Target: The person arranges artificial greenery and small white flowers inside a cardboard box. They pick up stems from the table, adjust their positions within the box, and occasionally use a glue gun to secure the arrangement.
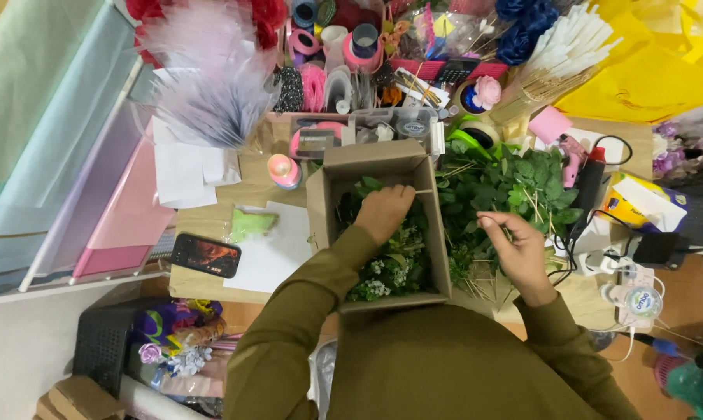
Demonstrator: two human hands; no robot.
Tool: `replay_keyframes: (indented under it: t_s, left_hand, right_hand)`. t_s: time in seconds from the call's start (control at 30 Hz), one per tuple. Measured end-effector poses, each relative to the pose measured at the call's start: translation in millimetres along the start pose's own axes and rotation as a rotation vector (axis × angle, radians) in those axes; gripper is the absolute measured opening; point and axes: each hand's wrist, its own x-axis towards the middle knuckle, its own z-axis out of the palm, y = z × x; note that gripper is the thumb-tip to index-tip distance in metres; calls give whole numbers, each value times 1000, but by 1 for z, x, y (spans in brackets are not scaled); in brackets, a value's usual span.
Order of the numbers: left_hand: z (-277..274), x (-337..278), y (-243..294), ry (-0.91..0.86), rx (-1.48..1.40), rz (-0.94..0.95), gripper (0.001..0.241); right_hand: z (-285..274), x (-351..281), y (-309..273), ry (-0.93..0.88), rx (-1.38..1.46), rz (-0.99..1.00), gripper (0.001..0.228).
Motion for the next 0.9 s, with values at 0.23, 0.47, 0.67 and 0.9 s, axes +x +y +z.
replay_keyframes:
  t_s: [0.23, 0.47, 0.67, 0.9]
  left_hand:
    - [-125, 11, 33, 593, 70, 308, 9]
    - [-125, 17, 45, 666, 10, 436, 21]
    - [-111, 13, 71, 624, -92, 498, 15]
    - [-89, 25, 93, 637, -153, 564, 19]
  right_hand:
    - [19, 7, -61, -203, 137, 78, 22]
    - [13, -9, -59, -331, 378, 231, 19]
    - [-2, -31, -55, -311, 482, 406, 10]
    - [-16, -56, -10, -274, 808, 664, 12]
